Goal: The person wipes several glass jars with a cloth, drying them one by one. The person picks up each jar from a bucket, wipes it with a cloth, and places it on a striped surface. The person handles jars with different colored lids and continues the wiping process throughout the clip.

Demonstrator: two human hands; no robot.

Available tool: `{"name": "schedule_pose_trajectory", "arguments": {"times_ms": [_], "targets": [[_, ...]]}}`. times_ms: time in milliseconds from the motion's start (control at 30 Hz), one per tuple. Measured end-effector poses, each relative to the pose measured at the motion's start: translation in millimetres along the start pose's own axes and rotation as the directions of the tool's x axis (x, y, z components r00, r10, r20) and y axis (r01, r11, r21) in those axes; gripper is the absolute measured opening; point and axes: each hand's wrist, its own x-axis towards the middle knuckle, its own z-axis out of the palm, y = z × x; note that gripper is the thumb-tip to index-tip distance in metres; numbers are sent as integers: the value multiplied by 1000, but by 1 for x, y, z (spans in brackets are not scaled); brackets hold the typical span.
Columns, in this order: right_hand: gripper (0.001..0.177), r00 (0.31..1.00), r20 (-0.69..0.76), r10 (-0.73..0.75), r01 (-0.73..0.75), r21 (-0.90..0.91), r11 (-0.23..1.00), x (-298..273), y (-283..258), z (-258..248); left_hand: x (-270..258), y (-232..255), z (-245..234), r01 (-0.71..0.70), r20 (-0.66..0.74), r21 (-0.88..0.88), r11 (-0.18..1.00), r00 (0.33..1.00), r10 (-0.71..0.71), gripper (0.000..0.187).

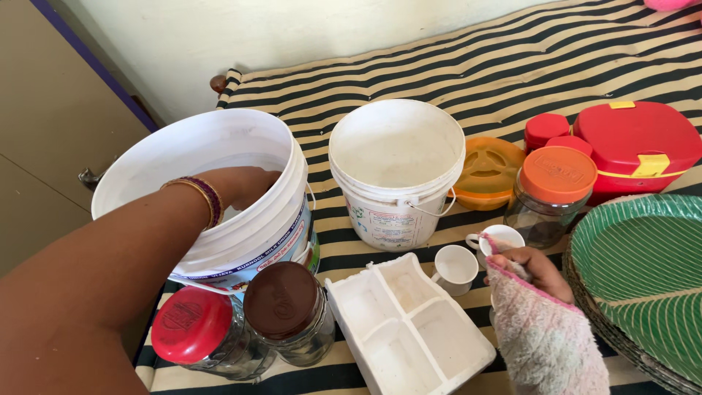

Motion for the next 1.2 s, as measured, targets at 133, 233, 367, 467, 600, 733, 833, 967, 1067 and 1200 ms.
{"name": "schedule_pose_trajectory", "arguments": {"times_ms": [133,233,367,467,600,733,833,967,1067,1200], "targets": [[20,999,3,-41,41,-18,999,-1,13,-2,-16,0,-14,48,63,-116,992,997,-41,75],[21,999,-46,0,0,12,1000,-2,11,0,-32,-8,-30,95,-6,-109,989,995,-97,76],[23,999,-9,46,-45,33,998,-4,4,1,-57,-30,-49,19,-203,-148,989,978,-49,84],[25,989,24,148,-149,94,984,0,-3,-1,-81,-47,-78,30,-358,-153,988,930,-83,88],[23,976,100,193,-208,173,963,1,-13,-8,-141,-64,-106,-116,-646,-156,981,764,-12,87],[19,935,-74,-347,325,-209,922,-1,-27,-3,-199,-55,-118,-530,-848,-286,798,528,47,81],[21,836,-139,-532,464,-339,818,-3,-52,1,-225,-22,-103,-829,-965,-116,547,225,136,77],[18,953,-282,108,-10,327,945,-25,-110,5,-220,58,-35,-970,-975,-170,175,140,-171,94],[14,970,-236,-52,73,83,994,-43,-161,6,-204,133,33,-931,-892,-354,87,308,-329,93],[20,846,228,-481,498,-662,561,-61,-190,2,-168,218,91,-907,-834,-373,-194,420,-359,78]]}}
